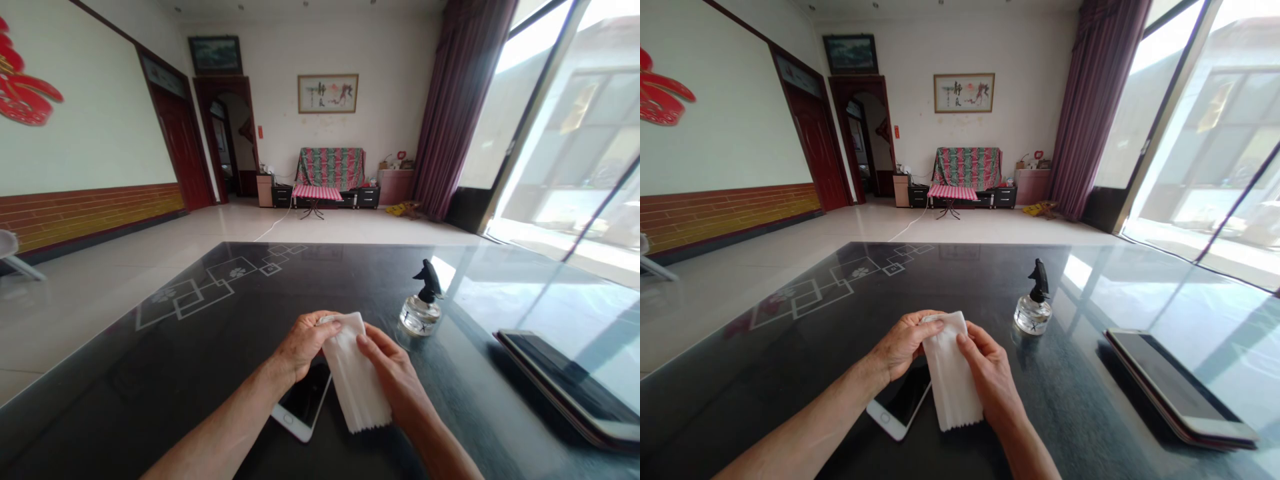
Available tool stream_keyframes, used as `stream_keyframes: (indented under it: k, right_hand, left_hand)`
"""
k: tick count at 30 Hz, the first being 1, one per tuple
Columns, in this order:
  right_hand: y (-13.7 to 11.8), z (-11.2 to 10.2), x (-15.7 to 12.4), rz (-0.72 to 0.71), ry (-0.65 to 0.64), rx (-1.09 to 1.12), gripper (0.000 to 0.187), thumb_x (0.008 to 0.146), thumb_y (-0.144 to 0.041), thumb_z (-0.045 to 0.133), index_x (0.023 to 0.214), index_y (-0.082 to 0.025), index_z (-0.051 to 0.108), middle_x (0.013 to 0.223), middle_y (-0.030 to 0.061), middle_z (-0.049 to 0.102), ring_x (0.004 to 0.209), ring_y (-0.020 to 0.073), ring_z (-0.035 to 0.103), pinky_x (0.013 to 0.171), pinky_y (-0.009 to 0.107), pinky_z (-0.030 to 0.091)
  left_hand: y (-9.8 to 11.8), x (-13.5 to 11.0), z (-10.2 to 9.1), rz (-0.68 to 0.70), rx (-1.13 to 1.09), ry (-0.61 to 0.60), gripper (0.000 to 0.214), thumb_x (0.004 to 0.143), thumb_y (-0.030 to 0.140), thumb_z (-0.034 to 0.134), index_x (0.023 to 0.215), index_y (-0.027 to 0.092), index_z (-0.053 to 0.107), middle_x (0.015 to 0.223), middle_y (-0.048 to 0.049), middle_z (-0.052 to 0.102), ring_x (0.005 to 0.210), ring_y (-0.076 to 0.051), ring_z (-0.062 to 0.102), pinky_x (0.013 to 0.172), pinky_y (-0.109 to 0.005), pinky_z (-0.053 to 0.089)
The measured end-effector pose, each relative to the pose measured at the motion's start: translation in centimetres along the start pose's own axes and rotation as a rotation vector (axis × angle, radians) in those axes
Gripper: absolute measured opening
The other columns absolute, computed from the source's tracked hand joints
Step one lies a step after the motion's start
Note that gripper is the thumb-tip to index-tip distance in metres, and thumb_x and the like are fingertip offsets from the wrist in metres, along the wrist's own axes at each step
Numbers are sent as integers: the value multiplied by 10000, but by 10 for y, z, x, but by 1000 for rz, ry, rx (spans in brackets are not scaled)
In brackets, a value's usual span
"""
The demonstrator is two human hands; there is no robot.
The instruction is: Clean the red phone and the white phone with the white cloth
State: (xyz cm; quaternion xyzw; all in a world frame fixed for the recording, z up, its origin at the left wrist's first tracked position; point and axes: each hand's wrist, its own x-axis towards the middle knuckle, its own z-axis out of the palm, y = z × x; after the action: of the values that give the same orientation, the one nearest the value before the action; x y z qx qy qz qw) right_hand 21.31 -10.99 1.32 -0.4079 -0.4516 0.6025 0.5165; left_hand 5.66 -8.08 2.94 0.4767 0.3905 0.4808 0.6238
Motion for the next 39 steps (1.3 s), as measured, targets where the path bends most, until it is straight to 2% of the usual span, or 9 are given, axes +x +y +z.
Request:
stream_keyframes:
  k: [5,11,16,19,25,29,31,36,39]
  right_hand:
    - [9,-2,3,-299,123,-354,319,742,-416,660,967,-192,626,744,23,661,598,147,574,527,232,439]
    - [15,-3,4,-479,236,-641,173,818,-333,572,932,-208,613,731,14,639,607,156,573,575,263,452]
    - [6,-5,2,-888,404,-855,72,811,-244,563,796,-214,627,1005,79,584,914,219,572,788,342,457]
    - [3,-2,-1,-997,344,-936,63,804,-182,573,830,-221,615,996,78,570,920,215,560,793,352,456]
    - [5,11,-10,-992,-113,-993,124,816,-111,555,869,-223,569,858,35,611,814,178,566,774,341,451]
    - [5,14,-16,-854,-235,-910,96,841,-139,525,866,-218,573,876,44,603,804,163,579,734,284,474]
    - [5,12,-16,-833,-170,-865,83,842,-159,519,867,-216,573,887,53,596,804,168,584,715,274,481]
    - [8,-2,-5,-912,312,-863,170,814,-251,562,981,-219,566,1039,95,555,952,240,552,819,376,455]
    - [10,-6,1,-842,341,-920,252,786,-336,600,1013,-229,587,1092,99,555,1003,272,534,867,429,430]
  left_hand:
    - [3,4,0,11,-149,167,340,626,278,725,926,120,704,758,-53,677,634,-132,561,586,-223,424]
    - [0,2,2,95,-71,125,295,661,237,690,925,108,713,754,-55,689,659,-135,564,627,-219,415]
    - [6,0,4,56,-222,100,359,644,263,717,960,94,702,778,-63,691,671,-142,576,622,-226,432]
    - [9,1,3,53,-321,150,366,652,261,731,966,80,687,767,-70,692,648,-141,590,600,-226,446]
    - [13,12,-9,48,-583,330,280,693,66,627,968,112,649,764,-77,702,634,-158,646,622,-255,502]
    - [18,15,-14,22,-684,419,288,758,41,560,1015,153,626,769,-66,701,632,-164,663,622,-275,527]
    - [20,15,-14,18,-686,426,291,772,39,553,1026,159,627,780,-65,700,638,-165,668,629,-278,535]
    - [20,13,-10,-18,-649,437,262,770,22,548,980,143,647,784,-68,696,630,-159,666,643,-277,542]
    - [16,13,-8,-39,-615,430,258,756,36,569,979,138,649,768,-69,694,633,-174,668,640,-292,542]
